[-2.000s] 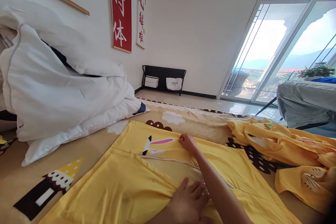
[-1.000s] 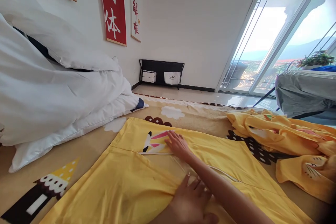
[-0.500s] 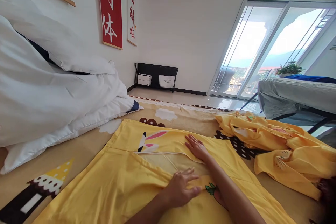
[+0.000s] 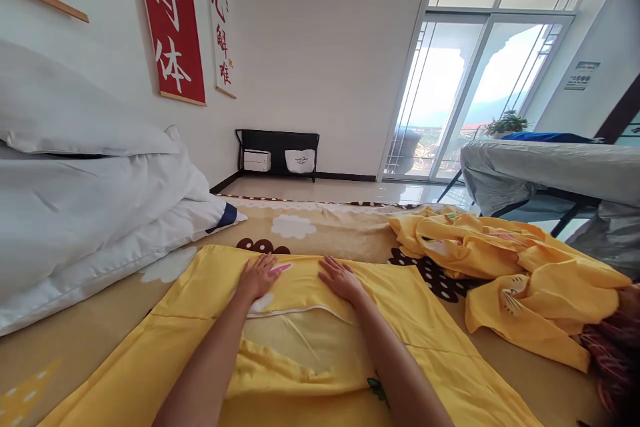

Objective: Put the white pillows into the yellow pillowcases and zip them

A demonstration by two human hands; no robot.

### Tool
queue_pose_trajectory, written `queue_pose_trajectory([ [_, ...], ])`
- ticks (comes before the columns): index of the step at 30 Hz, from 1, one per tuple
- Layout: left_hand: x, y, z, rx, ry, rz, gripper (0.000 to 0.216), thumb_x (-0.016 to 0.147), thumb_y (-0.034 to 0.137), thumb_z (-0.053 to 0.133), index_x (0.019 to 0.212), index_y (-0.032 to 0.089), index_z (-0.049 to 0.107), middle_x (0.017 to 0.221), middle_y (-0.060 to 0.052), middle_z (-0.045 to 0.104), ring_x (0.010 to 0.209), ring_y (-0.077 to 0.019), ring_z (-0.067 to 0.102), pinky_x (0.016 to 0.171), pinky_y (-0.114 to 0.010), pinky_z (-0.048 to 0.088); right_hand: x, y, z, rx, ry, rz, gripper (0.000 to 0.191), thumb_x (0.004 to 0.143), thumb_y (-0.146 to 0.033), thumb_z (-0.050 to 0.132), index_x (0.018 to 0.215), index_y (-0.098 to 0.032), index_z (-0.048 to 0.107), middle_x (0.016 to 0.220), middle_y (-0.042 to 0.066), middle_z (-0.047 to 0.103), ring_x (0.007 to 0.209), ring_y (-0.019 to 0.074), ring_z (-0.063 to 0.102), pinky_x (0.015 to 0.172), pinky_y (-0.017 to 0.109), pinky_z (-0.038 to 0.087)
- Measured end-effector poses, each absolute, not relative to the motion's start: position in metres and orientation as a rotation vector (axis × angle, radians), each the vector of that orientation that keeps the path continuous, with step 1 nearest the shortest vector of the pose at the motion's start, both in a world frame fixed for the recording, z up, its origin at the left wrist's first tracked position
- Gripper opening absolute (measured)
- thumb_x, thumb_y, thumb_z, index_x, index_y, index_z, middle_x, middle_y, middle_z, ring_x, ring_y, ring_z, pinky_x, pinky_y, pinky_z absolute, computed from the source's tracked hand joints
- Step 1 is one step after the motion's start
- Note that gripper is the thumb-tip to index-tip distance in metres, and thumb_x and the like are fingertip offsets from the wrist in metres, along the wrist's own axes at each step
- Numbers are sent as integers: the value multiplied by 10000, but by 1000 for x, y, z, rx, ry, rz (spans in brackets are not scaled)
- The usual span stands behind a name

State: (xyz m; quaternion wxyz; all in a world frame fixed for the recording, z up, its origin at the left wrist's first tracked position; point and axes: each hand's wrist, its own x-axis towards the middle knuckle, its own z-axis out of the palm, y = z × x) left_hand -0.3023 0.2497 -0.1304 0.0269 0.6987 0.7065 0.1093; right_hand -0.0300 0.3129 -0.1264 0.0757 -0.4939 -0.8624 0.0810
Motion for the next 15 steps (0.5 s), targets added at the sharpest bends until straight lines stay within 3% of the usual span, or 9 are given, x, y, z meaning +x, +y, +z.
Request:
queue_pose_trajectory([
  [6, -422, 228, -123, 1788, 2571, 326, 592, 951, 511, 331, 1448, 195, 386, 1542, -126, 294, 1421, -339, 250, 1121, -607, 154, 101, 320, -127, -1967, -2330, 184, 574, 965, -460, 228, 1497, -252, 288, 1572, 29, 222, 1451, 177, 155, 1167, 429, 129],
  [11, -393, 226, -105, 1906, 2617, 411, 524, 970, 338, 293, 1450, 142, 372, 1534, -164, 298, 1446, -328, 186, 1134, -621, 39, 79, 306, -109, -2088, -2179, 60, 574, 957, -352, 271, 1478, -115, 324, 1548, 178, 240, 1443, 307, 167, 1126, 584, 114],
  [13, -342, 235, -101, 2230, 2317, 396, 519, 961, 269, 267, 1464, 172, 355, 1539, -130, 303, 1448, -284, 206, 1163, -569, 79, 28, 298, -104, -1912, -2280, 28, 548, 971, -302, 212, 1485, -140, 313, 1561, 127, 236, 1455, 236, 141, 1154, 496, 107],
  [15, -286, 246, -103, 2411, 2066, 341, 530, 939, 293, 340, 1468, 248, 353, 1542, -32, 316, 1437, -199, 255, 1198, -437, 130, -30, 290, -105, -1667, -2450, 66, 519, 976, -317, 235, 1476, -227, 337, 1554, 29, 284, 1440, 133, 187, 1158, 345, 149],
])
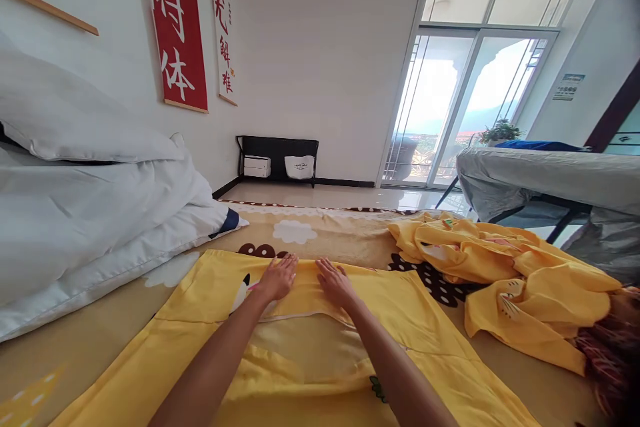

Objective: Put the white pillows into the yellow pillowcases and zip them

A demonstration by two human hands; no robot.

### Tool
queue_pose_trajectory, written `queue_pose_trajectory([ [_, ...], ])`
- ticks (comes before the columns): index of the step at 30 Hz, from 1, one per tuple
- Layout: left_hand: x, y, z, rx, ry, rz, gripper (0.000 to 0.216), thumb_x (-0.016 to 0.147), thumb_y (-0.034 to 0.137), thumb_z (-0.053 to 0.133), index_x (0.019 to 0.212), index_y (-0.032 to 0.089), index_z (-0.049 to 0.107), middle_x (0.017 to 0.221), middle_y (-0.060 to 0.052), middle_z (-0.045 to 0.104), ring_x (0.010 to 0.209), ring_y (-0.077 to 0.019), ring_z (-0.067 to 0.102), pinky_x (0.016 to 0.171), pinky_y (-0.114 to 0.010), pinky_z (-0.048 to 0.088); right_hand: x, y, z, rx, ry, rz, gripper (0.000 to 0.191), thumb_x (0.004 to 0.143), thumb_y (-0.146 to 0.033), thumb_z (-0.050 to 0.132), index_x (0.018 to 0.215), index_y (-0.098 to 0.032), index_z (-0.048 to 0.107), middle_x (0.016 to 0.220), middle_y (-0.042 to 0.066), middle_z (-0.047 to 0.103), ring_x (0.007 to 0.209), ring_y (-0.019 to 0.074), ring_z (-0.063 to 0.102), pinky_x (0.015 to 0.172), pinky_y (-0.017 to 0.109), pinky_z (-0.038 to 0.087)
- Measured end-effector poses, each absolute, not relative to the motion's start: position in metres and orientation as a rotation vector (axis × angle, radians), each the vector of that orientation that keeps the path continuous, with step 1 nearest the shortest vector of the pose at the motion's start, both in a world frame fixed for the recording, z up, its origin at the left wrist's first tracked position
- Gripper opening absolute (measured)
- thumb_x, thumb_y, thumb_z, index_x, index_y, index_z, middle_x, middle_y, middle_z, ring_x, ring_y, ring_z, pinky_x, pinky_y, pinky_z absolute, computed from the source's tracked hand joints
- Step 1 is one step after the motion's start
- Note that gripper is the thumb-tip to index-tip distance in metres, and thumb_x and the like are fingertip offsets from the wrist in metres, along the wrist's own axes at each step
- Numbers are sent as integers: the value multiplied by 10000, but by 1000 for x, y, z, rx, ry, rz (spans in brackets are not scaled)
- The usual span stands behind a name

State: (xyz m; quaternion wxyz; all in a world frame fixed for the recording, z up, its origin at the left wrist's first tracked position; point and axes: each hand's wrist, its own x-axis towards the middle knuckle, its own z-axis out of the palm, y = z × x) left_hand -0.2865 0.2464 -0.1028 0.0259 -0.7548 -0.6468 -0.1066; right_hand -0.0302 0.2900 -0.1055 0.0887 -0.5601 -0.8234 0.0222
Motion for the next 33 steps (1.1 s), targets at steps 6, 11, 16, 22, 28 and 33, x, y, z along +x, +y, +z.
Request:
queue_pose_trajectory([
  [6, -254, 264, -126, -2467, -2010, -263, 547, 972, 399, 218, 1484, 236, 322, 1550, -37, 285, 1435, -193, 263, 1165, -449, 217, -78, 291, -123, -1451, -2617, 206, 526, 968, -405, 268, 1470, -270, 348, 1546, 9, 298, 1428, 135, 226, 1148, 344, 183],
  [11, -381, 248, -128, -2088, -2383, -235, 553, 955, 490, 316, 1464, 275, 341, 1562, -44, 268, 1448, -245, 210, 1163, -507, 121, 65, 313, -128, -1865, -2424, 185, 573, 963, -454, 192, 1498, -268, 279, 1569, 8, 230, 1449, 159, 162, 1165, 428, 134],
  [16, -441, 225, -121, -1575, -2630, -429, 522, 960, 443, 307, 1394, 184, 436, 1503, -147, 364, 1418, -355, 235, 1132, -612, 68, 161, 306, -120, -2234, -2146, 115, 618, 947, -452, 190, 1503, -195, 275, 1571, 102, 200, 1444, 258, 185, 1131, 550, 174],
  [22, -357, 206, -115, -1964, -2356, -420, 533, 964, 403, 320, 1420, 141, 410, 1522, -101, 352, 1433, -267, 243, 1175, -499, 136, 78, 270, -112, -2046, -2220, 32, 592, 973, -386, 157, 1516, -159, 221, 1583, 124, 138, 1461, 232, 94, 1142, 522, 118],
  [28, -246, 193, -127, -2539, -2058, -292, 584, 964, 494, 272, 1490, 243, 307, 1568, -52, 234, 1453, -223, 207, 1178, -489, 151, -47, 224, -121, -1540, -2565, 187, 592, 961, -570, 203, 1483, -312, 311, 1562, -8, 251, 1439, 198, 202, 1146, 403, 184],
  [33, -315, 165, -118, -2265, -2345, -296, 552, 938, 493, 377, 1448, 281, 384, 1557, -44, 270, 1444, -261, 230, 1167, -529, 154, 41, 215, -110, -1874, -2426, 187, 624, 952, -516, 283, 1500, -217, 283, 1566, 74, 216, 1443, 226, 182, 1154, 478, 156],
])
